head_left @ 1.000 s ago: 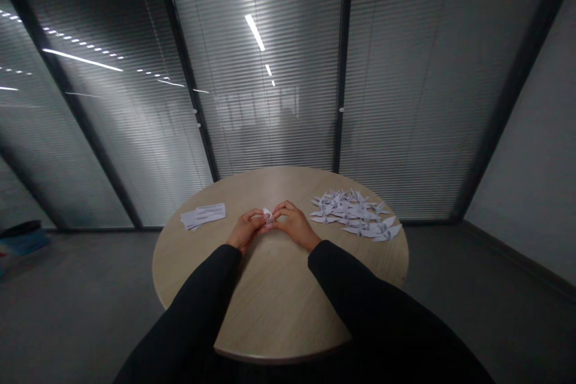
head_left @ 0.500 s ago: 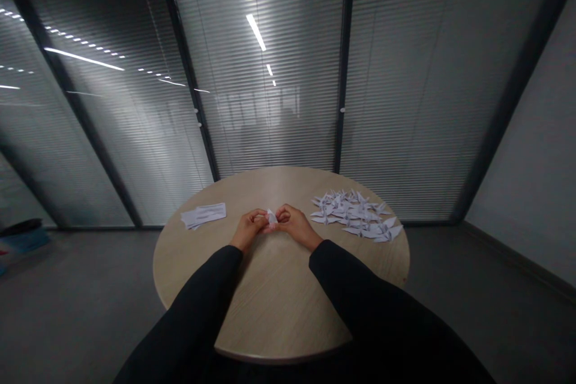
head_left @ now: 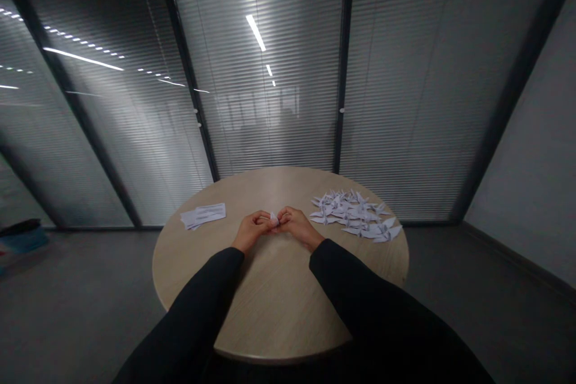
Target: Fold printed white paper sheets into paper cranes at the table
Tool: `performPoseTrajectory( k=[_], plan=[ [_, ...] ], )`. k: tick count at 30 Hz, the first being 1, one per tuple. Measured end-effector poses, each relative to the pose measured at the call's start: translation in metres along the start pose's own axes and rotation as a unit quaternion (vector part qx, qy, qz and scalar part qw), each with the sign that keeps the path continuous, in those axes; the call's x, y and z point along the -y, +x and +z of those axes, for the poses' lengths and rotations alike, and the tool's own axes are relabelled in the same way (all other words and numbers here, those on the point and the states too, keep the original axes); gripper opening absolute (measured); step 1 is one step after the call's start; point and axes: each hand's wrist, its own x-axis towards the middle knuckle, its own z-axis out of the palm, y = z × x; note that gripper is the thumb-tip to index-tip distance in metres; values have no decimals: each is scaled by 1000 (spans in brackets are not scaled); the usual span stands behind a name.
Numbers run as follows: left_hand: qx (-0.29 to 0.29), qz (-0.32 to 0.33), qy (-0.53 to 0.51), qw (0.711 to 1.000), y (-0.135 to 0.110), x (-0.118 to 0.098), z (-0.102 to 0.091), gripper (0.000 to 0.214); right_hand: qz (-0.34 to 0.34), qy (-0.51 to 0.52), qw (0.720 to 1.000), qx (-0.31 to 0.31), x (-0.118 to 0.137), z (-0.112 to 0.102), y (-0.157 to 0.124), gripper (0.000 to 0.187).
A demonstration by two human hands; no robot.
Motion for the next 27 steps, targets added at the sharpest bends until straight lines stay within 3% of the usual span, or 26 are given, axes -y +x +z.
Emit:
performPoseTrajectory(
  k=[7, 15, 19, 24, 27],
  plan=[
    [-3, 6, 0, 1000, -1, -4, 3, 39, 8, 6, 1000, -19, 1, -1, 1, 29],
    [-49, 18, 7, 999, 2, 1, 3, 32, 7, 35, 999, 28, 4, 4, -1, 39],
    [-64, 47, 10, 997, 3, 0, 0, 30, -9, -12, 1000, 14, 1, 5, 0, 30],
    [-55, 68, 18, 996, 4, -1, -2, 30, -26, -32, 997, 67, 0, 5, -1, 24],
    [-43, 72, 11, 996, 4, 1, -2, 30, -54, -81, 993, 67, 1, 3, -2, 26]
  ],
)
